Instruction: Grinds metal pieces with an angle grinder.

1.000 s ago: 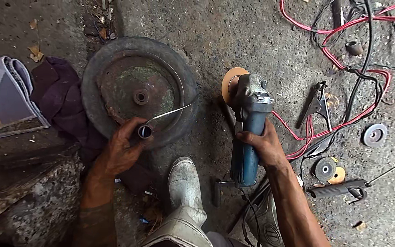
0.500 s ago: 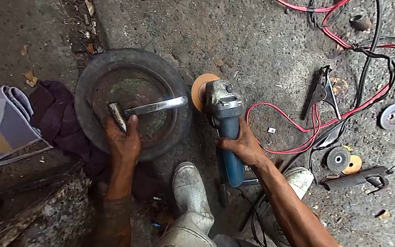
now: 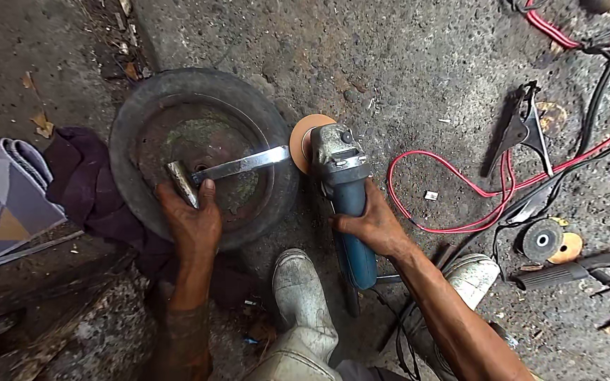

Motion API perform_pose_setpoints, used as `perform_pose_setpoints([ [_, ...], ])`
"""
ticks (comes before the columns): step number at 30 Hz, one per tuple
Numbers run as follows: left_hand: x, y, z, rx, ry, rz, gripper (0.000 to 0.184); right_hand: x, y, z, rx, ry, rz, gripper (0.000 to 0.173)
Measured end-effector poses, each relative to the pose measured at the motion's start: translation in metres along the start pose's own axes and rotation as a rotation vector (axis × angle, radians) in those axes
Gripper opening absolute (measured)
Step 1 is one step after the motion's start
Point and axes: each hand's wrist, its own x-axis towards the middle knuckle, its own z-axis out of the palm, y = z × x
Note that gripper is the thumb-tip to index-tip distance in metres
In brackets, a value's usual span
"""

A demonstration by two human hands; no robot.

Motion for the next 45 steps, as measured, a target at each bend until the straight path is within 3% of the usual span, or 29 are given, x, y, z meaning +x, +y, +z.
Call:
perform_pose_setpoints([
  [45,-0.0003,0.0045,-0.0014,0.006,-0.013,-0.060,0.048,0.0012,-0.0034,0.0071,-0.022,-0.021,-0.009,0.070],
])
